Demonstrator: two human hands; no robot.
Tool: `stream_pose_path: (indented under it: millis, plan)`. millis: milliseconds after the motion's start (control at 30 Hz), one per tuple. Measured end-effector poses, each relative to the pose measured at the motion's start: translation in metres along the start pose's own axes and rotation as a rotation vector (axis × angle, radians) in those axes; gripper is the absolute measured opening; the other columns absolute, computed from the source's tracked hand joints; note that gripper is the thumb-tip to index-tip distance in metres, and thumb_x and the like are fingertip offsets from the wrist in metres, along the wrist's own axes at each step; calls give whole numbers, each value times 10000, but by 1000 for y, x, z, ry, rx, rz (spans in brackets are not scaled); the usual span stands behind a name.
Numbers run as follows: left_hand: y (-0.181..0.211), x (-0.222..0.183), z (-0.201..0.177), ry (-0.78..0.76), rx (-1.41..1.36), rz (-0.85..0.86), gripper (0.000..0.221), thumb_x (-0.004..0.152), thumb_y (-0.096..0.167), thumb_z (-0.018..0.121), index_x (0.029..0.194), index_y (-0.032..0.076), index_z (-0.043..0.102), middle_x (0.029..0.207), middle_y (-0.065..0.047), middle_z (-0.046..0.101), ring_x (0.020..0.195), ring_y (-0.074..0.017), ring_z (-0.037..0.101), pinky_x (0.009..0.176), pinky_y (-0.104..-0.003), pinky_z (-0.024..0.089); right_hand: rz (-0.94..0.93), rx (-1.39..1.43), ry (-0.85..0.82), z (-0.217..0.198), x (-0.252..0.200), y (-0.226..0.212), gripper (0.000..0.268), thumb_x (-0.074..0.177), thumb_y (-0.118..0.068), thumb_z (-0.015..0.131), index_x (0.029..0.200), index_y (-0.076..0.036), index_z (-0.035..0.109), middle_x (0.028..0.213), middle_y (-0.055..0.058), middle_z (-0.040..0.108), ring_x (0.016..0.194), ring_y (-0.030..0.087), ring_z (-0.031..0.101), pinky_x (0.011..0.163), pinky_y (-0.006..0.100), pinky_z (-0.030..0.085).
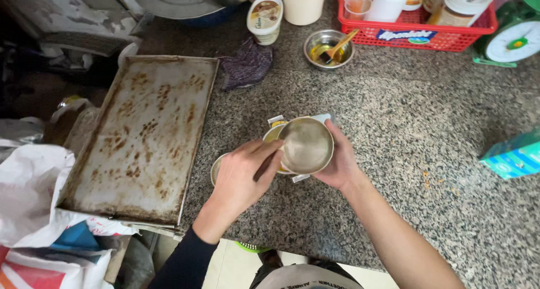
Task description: The person coats the interior of metal baking molds with a yellow liquid, likely butter or egg wash, using a brush.
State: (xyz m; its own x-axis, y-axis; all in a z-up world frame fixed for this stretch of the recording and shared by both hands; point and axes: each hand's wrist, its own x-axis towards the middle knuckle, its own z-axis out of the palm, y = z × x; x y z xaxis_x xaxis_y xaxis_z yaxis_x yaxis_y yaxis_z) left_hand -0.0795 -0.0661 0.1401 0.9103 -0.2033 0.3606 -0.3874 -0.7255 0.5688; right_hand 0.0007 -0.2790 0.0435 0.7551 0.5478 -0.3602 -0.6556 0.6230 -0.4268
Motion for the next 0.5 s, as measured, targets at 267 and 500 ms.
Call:
stream_pose_path:
  millis: [267, 500]
  plan:
    - [17, -8, -6, 208, 106, 33, 150, 914, 129, 703, 1022, 31, 736, 854, -139, 717, 716, -317, 713, 611, -405, 561, 10, -18, 18, 32, 19, 19, 632, 931, -587, 453, 1365, -141, 559, 1368, 127, 597, 1254, 323, 578, 1080, 584, 435]
    - [19, -19, -14, 252, 9, 94, 248, 878, 73, 697, 1110, -9, 725, 872, -169, 701, 716, -325, 699, 636, -407, 557, 62, 7, -81, 37, 35, 32, 684, 887, -626, 536, 1385, -158, 570, 1395, 135, 584, 1249, 339, 576, 1074, 583, 440]
